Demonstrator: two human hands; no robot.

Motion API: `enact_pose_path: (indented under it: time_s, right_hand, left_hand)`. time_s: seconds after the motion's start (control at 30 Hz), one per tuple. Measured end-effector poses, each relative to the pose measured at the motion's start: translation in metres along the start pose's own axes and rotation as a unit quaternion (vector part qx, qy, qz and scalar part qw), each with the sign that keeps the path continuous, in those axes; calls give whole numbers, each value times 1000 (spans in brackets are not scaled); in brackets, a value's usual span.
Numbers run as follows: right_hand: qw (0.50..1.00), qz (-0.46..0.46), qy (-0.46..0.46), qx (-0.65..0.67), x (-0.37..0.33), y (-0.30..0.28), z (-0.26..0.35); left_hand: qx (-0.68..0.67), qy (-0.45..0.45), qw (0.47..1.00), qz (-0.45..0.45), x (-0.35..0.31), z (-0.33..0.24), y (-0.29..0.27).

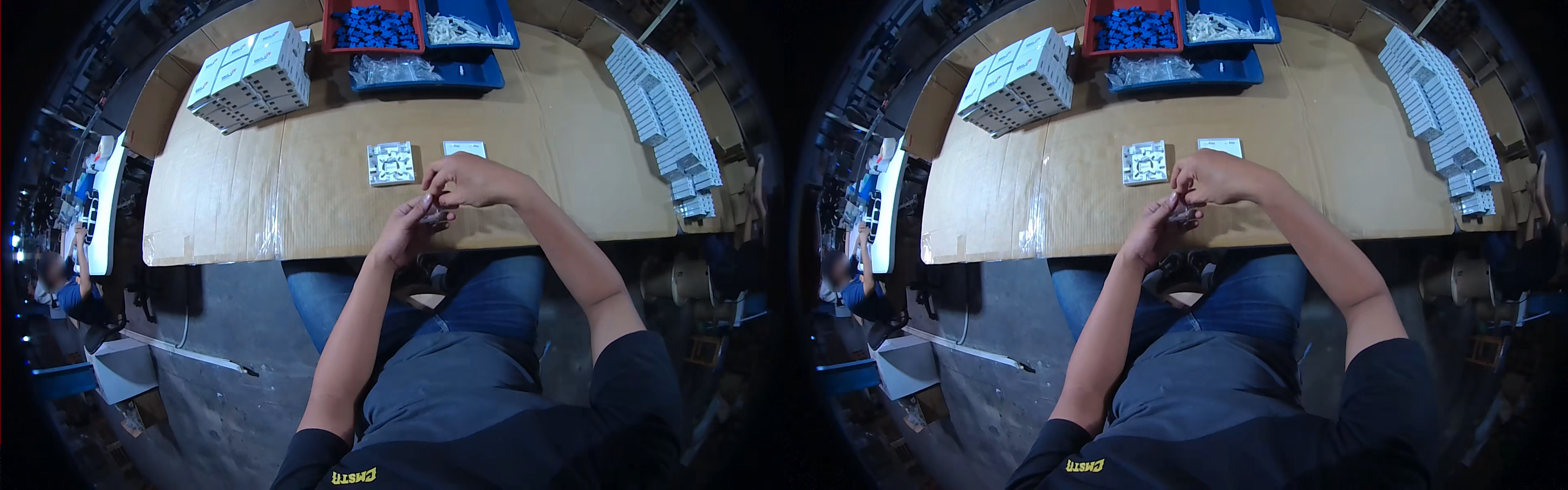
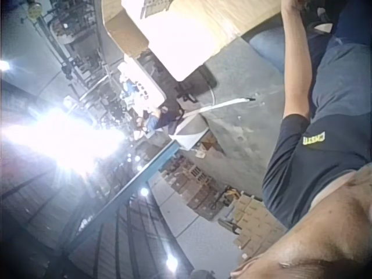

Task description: Assemble components into a small white box by inserting internal parts and a blue cap.

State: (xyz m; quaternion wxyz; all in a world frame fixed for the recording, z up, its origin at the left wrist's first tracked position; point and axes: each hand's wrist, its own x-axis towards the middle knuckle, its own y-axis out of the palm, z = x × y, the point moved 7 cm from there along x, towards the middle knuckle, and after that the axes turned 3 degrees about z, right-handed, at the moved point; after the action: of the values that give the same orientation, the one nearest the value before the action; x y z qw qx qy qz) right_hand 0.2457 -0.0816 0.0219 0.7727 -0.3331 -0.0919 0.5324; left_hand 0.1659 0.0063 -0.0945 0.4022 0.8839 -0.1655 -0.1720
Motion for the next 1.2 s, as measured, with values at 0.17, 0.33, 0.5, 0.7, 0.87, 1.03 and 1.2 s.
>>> enact_pose_path:
  time_s: [0.17, 0.33, 0.5, 0.7, 0.87, 1.03, 1.2]
  right_hand:
    - [999, 48, 5, -14, 4, 10, 0]
    - [992, 115, 43, 41, 0, 26, -8]
    - [982, 142, 59, 105, -4, 36, -16]
    - [985, 45, 42, 161, -7, 24, -8]
    - [988, 101, 17, 118, -4, 34, 6]
    - [996, 13, 8, 86, -8, -2, 8]
    - [988, -110, 92, 50, 7, -78, -43]
  left_hand:
    - [-8, 11, 1000, -9, -1, 1, -2]
    - [-27, 16, 999, 6, -1, 2, -3]
    - [-6, 12, 1000, 6, -2, 1, -7]
    - [-56, 17, 997, 48, 0, -2, 8]
    - [-20, -5, 999, 43, -5, 5, -1]
    - [-41, 4, 997, 64, -4, 5, -2]
    - [-125, -11, 992, 19, -1, -5, 6]
